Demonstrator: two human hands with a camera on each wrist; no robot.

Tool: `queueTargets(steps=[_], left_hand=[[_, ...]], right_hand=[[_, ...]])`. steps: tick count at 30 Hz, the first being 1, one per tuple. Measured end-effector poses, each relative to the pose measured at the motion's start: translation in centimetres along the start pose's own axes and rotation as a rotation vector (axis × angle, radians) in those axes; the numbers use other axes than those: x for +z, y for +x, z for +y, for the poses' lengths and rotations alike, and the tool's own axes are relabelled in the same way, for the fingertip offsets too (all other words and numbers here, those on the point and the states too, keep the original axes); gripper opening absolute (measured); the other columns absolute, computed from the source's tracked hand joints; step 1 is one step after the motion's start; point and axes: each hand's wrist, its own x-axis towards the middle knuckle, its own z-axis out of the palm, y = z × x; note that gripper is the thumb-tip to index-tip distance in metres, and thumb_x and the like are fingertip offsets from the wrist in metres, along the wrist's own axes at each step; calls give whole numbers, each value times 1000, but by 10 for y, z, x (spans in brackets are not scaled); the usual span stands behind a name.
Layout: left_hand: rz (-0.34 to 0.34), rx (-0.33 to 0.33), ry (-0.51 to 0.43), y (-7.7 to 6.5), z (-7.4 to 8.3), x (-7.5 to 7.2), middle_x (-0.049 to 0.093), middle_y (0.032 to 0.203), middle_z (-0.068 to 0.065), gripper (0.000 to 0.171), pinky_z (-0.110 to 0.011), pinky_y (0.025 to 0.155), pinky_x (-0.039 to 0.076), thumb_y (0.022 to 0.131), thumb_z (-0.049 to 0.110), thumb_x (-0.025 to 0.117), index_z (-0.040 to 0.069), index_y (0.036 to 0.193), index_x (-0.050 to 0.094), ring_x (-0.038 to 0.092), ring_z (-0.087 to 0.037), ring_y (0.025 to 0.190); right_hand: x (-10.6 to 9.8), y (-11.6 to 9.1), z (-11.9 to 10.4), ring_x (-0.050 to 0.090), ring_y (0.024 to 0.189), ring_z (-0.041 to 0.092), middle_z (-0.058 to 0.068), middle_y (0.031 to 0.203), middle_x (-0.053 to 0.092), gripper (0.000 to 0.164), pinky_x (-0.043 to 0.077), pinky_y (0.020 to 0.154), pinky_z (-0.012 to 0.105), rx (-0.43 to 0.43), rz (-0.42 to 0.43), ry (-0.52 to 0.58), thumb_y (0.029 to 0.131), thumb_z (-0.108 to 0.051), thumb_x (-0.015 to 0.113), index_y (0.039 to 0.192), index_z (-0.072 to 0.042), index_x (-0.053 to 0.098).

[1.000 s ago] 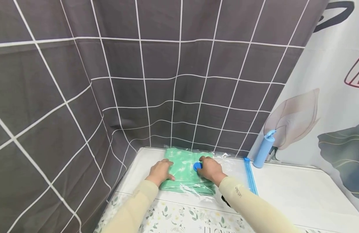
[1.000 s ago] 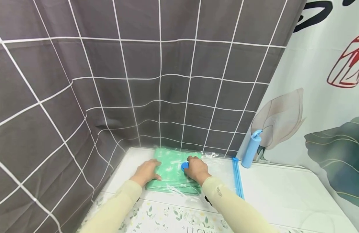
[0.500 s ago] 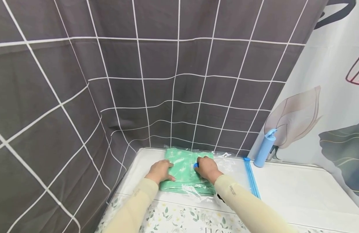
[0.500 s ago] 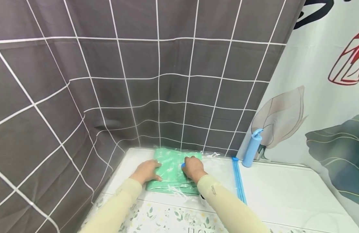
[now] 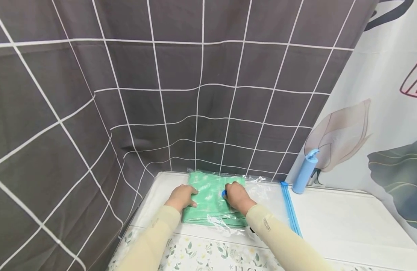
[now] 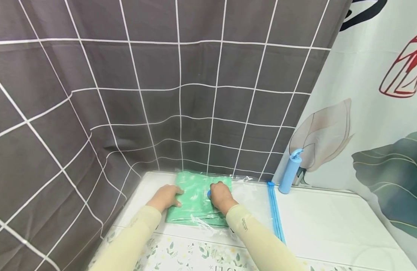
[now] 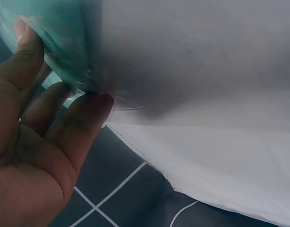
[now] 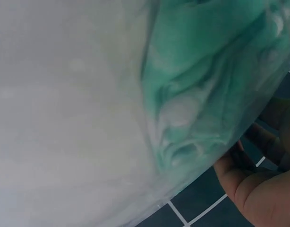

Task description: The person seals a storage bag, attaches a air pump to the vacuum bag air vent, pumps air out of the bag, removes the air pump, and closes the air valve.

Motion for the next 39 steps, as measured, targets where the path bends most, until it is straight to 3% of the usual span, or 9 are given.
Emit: queueTargets(steps=[8,14,19,22,27,30,32,34,39], left_hand=[[-8,-23,-6,3,-8,6,80,147,-4,69,-58,127,54,71,40,99,26,137,83,70,-37,144],[9,-7,7,-4,-7,0,81,144,-5,68,-59,123,57,70,41,98,26,135,84,72,-39,139],[4,-30,-10,-12,13,-17,81,142,-11,65,-62,120,58,70,32,98,19,132,85,72,-43,136],[4,-40,-24,-7,13,-13,81,142,-12,66,-64,121,58,69,30,99,18,132,86,72,-45,136],[32,-24,-22,-14,13,-18,81,142,-11,65,-61,120,59,70,31,98,18,132,85,73,-43,136],[2,-73,-38,-32,34,-41,80,145,-14,63,-61,124,57,74,25,97,14,134,84,71,-44,140],[15,-64,-41,-27,27,-32,80,144,-15,63,-61,122,58,74,27,97,15,134,84,72,-44,138],[9,-81,-54,-26,30,-32,80,141,-17,63,-63,120,59,72,25,97,13,132,84,73,-46,135],[14,-65,-54,-8,18,-15,82,140,-14,64,-64,117,60,70,28,97,16,132,85,74,-45,131]], right_hand=[[13,4,10,61,76,17,-4,75,70,23,62,71,41,-84,44,31,96,-30,92,88,-15,76],[12,5,16,61,78,12,-4,85,75,13,63,71,33,-231,53,65,94,-21,94,98,-14,83],[-28,-10,7,73,96,20,8,110,78,27,70,89,39,-355,-3,124,94,-3,90,119,-8,84],[-50,-14,5,74,100,22,8,115,76,36,70,92,44,-397,-30,186,91,5,88,124,-10,81],[-73,-12,-8,76,118,32,16,135,76,44,66,107,53,-195,-134,264,101,-14,84,144,-10,73],[-45,2,-1,76,108,25,11,127,79,45,67,101,48,-34,-160,226,106,-45,78,137,-12,77],[-27,7,4,74,97,20,6,113,80,48,67,93,44,17,-147,139,106,-57,75,126,-13,79],[-9,13,11,72,90,16,2,105,79,49,67,86,41,50,-151,83,106,-62,74,120,-15,79],[-8,13,11,72,87,18,4,97,79,38,67,81,44,61,-132,62,105,-49,79,112,-12,80]])
